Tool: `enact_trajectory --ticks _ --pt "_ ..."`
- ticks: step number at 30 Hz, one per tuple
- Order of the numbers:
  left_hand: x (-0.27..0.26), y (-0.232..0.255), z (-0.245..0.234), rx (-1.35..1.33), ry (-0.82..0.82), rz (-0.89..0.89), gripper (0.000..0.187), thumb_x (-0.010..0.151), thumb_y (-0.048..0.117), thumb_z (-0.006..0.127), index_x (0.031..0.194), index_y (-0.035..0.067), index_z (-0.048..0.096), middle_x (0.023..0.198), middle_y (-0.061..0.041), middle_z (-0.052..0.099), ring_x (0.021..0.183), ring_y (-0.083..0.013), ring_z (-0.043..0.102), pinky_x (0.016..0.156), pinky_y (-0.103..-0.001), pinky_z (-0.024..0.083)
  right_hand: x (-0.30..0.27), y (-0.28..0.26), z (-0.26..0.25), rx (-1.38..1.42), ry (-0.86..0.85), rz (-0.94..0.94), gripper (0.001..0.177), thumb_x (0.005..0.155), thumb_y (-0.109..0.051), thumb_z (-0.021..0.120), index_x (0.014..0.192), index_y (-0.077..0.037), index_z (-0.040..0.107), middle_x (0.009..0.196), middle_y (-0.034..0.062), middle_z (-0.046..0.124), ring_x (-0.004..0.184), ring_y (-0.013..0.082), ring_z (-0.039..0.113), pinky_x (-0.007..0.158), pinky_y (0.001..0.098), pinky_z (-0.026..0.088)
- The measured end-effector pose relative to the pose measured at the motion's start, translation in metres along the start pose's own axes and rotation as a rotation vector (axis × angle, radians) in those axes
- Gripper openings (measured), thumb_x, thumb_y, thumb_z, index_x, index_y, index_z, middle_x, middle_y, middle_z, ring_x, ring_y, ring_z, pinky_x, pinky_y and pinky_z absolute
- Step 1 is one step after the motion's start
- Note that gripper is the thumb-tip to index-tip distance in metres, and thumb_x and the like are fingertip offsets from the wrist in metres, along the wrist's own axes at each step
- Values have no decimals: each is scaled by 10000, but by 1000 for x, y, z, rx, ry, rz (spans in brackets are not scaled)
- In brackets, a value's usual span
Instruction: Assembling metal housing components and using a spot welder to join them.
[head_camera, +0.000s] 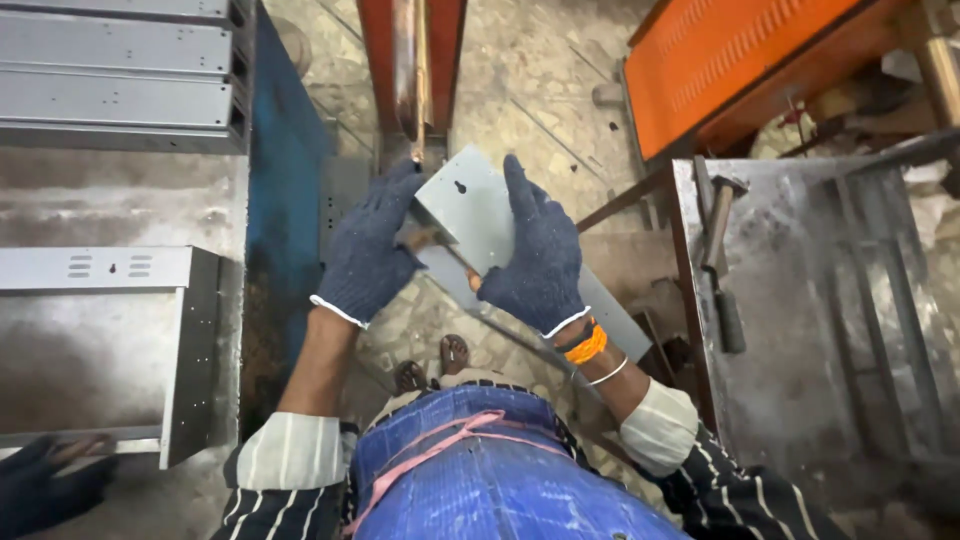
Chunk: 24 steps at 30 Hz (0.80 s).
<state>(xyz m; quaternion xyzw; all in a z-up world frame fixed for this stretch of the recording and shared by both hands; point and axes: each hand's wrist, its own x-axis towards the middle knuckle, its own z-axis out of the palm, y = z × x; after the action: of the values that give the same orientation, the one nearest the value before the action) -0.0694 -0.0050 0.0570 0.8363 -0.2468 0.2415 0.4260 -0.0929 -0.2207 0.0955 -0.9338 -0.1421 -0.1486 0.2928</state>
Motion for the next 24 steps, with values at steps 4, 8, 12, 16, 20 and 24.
enact_trajectory --ticks 4,8,12,16,20,24 --pt "-42 -29 34 99 -159 -101 490 854 19 746 1329 96 649 1283 -149 707 1155 -365 690 953 -459 546 -8 -6 -8 -87 -43 15 1232 497 -250 885 1565 -12 320 1279 257 617 1040 447 615 893 510 499" --pt "-92 -43 68 244 -128 -428 419 782 53 725 1200 77 691 1018 -196 714 923 -419 672 776 -513 524 -19 -8 -18 -152 -69 15 1221 486 -220 873 1560 -32 322 1283 263 611 1031 448 613 879 512 491" --pt "-134 -80 86 163 -36 -728 176 880 162 711 998 32 702 904 -244 696 864 -452 648 698 -537 476 -25 -17 -40 -140 13 -8 1236 496 -225 878 1580 -40 314 1312 253 608 1107 437 618 937 497 494" --pt "-130 -104 91 149 233 -864 299 1099 264 577 1010 -5 671 891 -251 680 821 -436 641 713 -520 464 -35 -17 -64 -79 37 -26 1233 571 -262 918 1600 -22 283 1330 238 609 1165 422 622 1006 478 496" --pt "-113 -105 73 -18 513 -637 430 1156 325 476 985 -25 657 876 -163 702 779 -266 616 749 -437 478 -48 -8 -97 172 -50 -23 1286 620 -256 899 1634 17 155 1442 214 552 1298 369 570 1137 435 430" --pt "-100 -92 50 -138 531 -610 464 1181 353 465 893 -7 512 745 -70 468 729 -160 439 671 -379 374 -60 22 -120 456 -122 14 1362 647 -224 896 1680 4 38 1705 193 273 1563 311 373 1316 413 264"
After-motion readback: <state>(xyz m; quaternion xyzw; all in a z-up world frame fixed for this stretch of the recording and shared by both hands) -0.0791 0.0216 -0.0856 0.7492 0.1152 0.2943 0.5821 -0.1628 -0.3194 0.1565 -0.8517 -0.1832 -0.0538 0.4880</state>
